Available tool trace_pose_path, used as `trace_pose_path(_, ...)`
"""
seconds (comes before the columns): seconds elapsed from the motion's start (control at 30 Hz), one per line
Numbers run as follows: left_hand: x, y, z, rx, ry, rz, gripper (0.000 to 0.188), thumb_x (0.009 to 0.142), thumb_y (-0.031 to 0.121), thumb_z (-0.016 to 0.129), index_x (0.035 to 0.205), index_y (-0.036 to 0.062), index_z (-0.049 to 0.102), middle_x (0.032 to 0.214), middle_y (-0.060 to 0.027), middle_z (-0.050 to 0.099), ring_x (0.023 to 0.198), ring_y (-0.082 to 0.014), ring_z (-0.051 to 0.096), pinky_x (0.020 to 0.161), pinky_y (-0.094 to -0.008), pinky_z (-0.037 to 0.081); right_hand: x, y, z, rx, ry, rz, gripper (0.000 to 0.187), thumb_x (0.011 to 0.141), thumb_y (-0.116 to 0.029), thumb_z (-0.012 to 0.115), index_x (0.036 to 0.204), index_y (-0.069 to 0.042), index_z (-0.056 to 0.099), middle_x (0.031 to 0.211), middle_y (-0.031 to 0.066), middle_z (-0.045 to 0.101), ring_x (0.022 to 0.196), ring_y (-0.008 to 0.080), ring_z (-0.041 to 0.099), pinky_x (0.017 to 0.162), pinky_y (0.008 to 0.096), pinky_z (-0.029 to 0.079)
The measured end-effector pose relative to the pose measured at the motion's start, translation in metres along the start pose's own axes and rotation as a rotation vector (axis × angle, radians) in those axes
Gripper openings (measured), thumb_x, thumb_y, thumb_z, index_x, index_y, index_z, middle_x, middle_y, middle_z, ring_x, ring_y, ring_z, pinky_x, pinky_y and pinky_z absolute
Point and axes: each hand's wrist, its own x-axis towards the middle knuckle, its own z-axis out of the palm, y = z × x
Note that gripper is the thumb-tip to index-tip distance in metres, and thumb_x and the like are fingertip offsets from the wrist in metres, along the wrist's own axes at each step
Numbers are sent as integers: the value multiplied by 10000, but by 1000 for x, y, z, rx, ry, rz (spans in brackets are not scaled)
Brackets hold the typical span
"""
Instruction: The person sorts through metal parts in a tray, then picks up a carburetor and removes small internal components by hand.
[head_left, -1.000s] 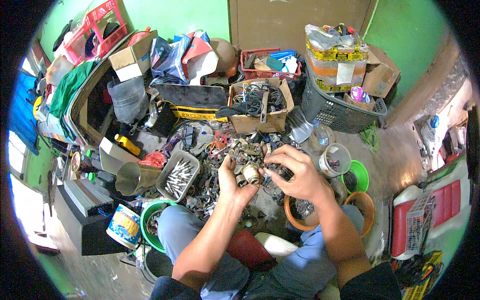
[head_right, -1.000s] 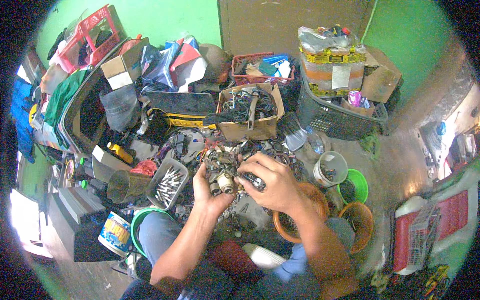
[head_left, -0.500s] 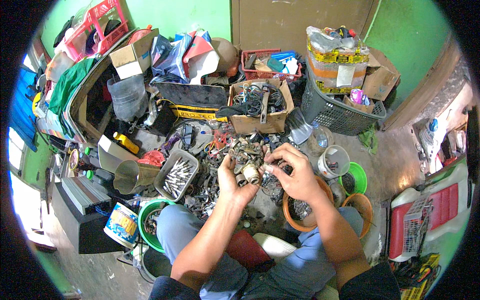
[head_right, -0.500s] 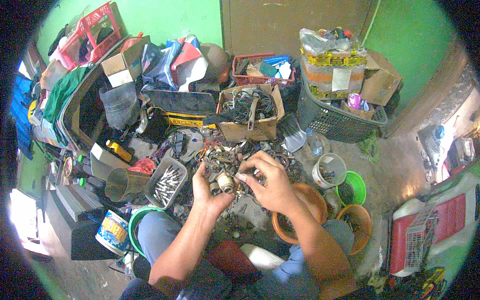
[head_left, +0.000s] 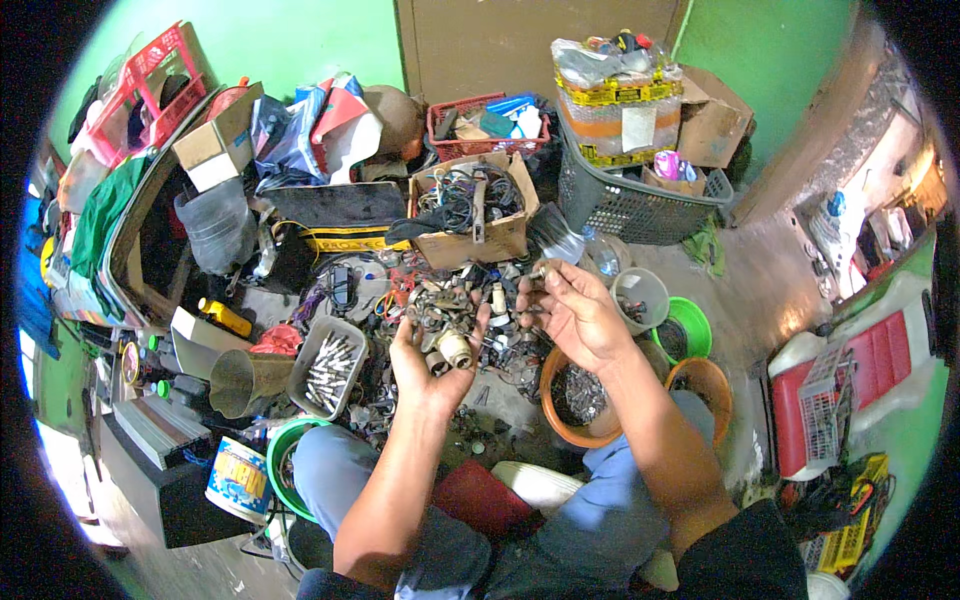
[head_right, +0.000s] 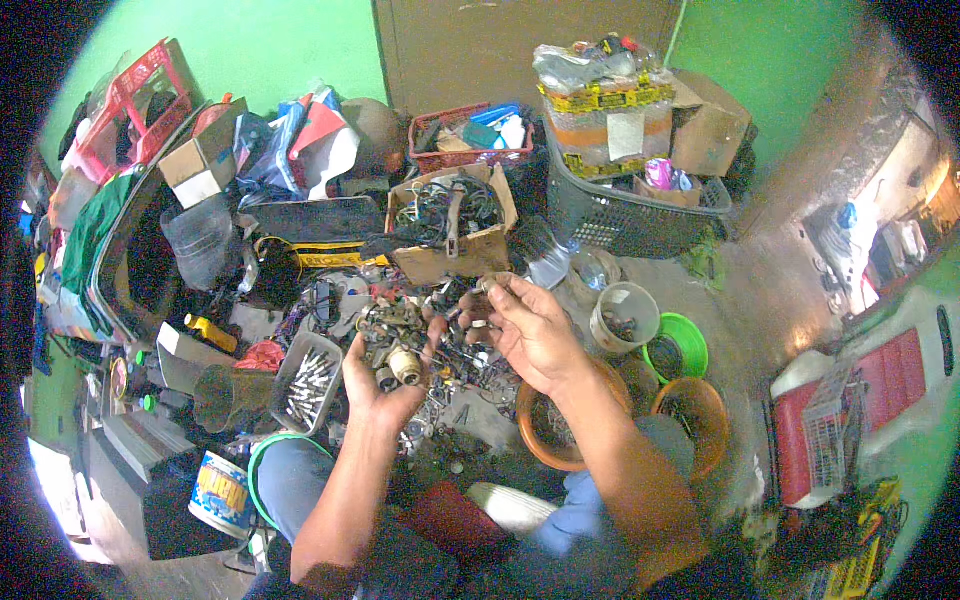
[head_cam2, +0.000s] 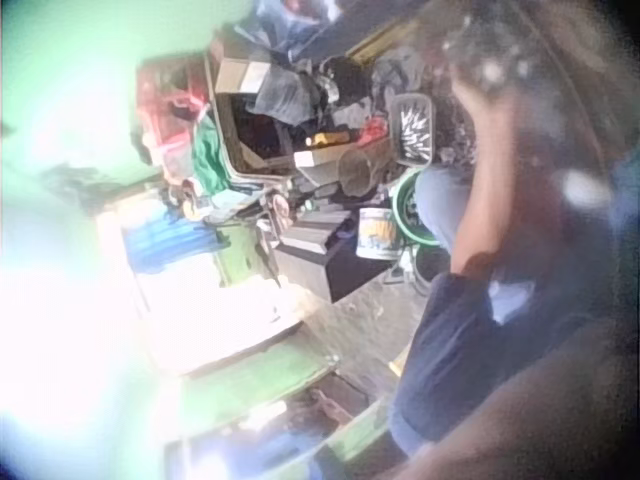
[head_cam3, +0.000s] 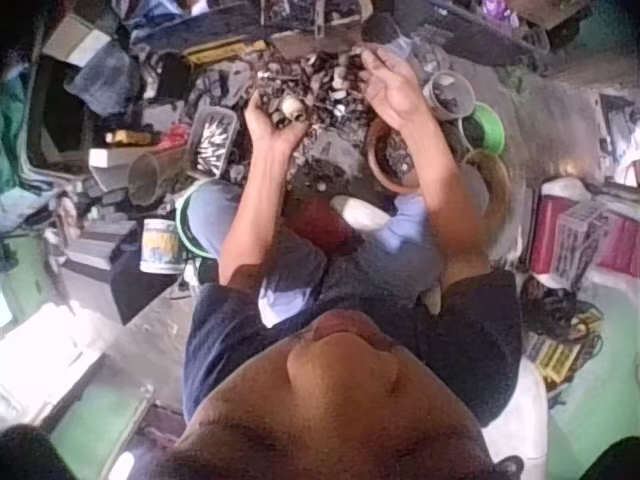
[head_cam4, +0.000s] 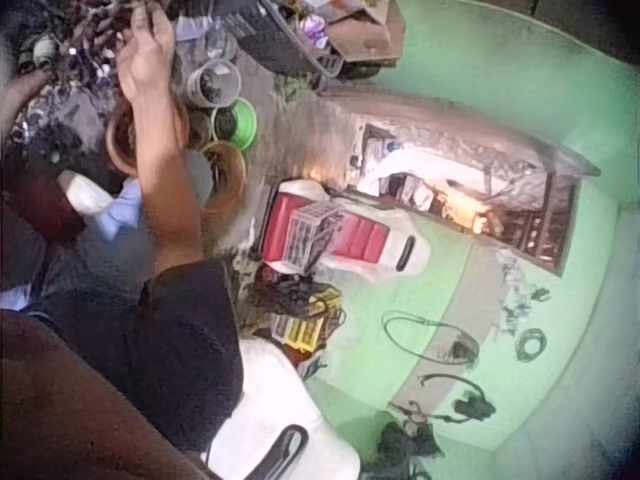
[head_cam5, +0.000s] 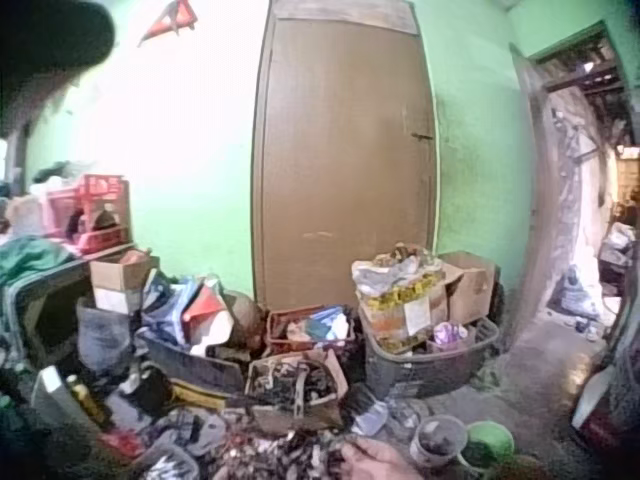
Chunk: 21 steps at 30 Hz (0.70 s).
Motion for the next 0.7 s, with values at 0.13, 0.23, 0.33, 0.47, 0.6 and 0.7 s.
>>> trace_pose_path(0.13, 0, -1, 0, 33, 34, 9, 488, 1039, 361, 307, 1310, 22, 529, 1256, -210, 609, 1154, -390, 599, 1035, -554, 485, -4, -3, -3, 74, -11, -31, 179, 995, -185, 598, 1147, -93, 576, 1079, 75, 659, 956, 187, 643, 806, 358, 551)
trace_pose_path(0.23, -2, -5, 2, 47, 38, 20, 490, 1037, 364, 307, 1310, 25, 533, 1266, -212, 606, 1168, -389, 594, 1045, -555, 476, -9, -7, -4, 71, -22, -72, 173, 982, -140, 612, 1144, -95, 574, 1086, 70, 656, 960, 178, 641, 803, 345, 550)
trace_pose_path(0.33, 0, -3, -5, 80, -2, -37, 495, 1038, 369, 296, 1311, 29, 531, 1279, -219, 596, 1188, -394, 582, 1052, -559, 467, -14, -12, -5, 29, -39, -87, 210, 966, -89, 622, 1170, -84, 571, 1085, 73, 652, 957, 176, 642, 794, 341, 554)
trace_pose_path(0.47, 0, -12, -8, 94, -53, -48, 499, 1043, 375, 282, 1311, 32, 525, 1294, -230, 584, 1210, -400, 566, 1060, -564, 457, -27, -22, -5, -66, 24, -85, 257, 939, -26, 634, 1187, -39, 568, 1074, 86, 649, 937, 175, 648, 780, 334, 561)
trace_pose_path(0.6, 1, -20, -10, 160, -14, -56, 449, 1039, 352, 343, 1314, 45, 521, 1290, -221, 591, 1178, -397, 591, 1025, -568, 485, -41, -29, -18, -206, 19, -112, 206, 893, 19, 671, 1090, 7, 613, 1065, 89, 648, 913, 164, 650, 784, 314, 560)
trace_pose_path(0.7, -1, -23, -10, 194, -6, -89, 437, 1031, 345, 381, 1303, 37, 531, 1276, -226, 601, 1157, -393, 605, 1006, -566, 499, -50, -36, -25, -345, 60, -74, 171, 854, 10, 728, 1003, -5, 645, 1029, 67, 657, 890, 137, 649, 776, 291, 550)
